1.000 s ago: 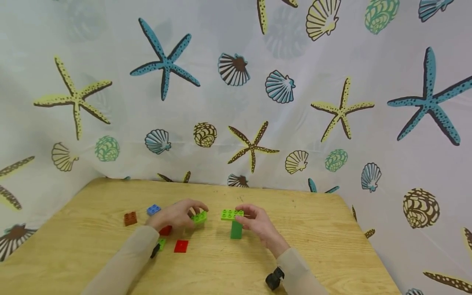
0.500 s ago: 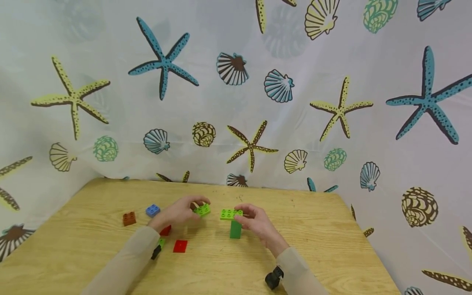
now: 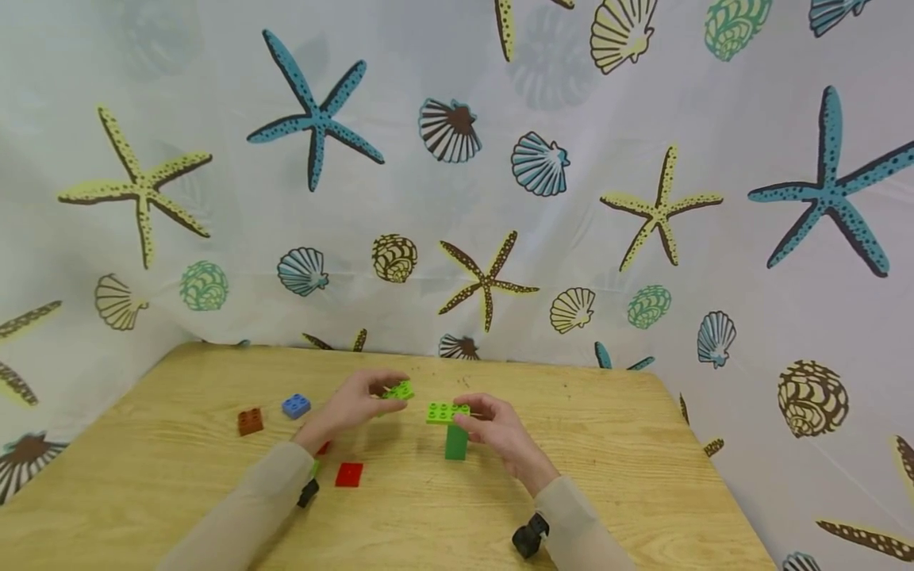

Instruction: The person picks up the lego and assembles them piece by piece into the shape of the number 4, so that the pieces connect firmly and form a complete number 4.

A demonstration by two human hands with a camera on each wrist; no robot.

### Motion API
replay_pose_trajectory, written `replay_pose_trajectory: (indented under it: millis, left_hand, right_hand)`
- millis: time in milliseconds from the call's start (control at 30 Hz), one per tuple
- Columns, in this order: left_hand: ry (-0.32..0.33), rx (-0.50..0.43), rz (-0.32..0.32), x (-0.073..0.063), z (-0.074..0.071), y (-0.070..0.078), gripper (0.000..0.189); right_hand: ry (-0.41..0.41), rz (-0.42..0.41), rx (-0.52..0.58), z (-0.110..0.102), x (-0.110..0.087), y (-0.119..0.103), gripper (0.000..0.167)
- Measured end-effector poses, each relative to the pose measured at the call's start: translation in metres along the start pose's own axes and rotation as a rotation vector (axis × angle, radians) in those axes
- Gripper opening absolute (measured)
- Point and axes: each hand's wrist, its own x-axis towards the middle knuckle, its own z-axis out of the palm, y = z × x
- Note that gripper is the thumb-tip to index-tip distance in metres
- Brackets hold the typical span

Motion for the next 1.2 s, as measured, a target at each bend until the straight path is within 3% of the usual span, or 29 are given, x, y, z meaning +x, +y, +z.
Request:
replay_pose_trajectory:
  millis: [333, 533, 633, 733, 967, 1200]
  left_hand:
    - [-0.008, -0.025, 0.050, -0.001, 0.001, 0.012, 0.048]
    - [-0.053, -0.064, 0.136, 0.004, 0.021, 0.019, 0.049]
    - [-0.077, -0.077, 0.144, 0.004, 0.031, 0.023, 0.049]
    - [-0.060, -0.084, 0.131, 0.001, 0.035, 0.025, 0.046]
    - [-0.034, -0.057, 0.129, -0.008, 0.034, 0.025, 0.042]
    - [-0.078, -0.038, 0.160, -0.006, 0.034, 0.024, 0.043]
  right_hand:
    - [-0.018, -0.003, 0.010, 0.002, 0.004, -0.004, 0.042]
    - [0.036, 0.001, 0.004, -0.008, -0.003, 0.001, 0.041]
    - [0.046, 0.004, 0.001, -0.011, -0.007, 0.003, 0.041]
    - [0.010, -0.003, -0.002, -0.009, -0.006, 0.004, 0.045]
    - [-0.011, -0.007, 0.005, 0.001, 0.000, 0.000, 0.043]
    - [0.000, -0.002, 0.011, 0.001, 0.001, 0.001, 0.041]
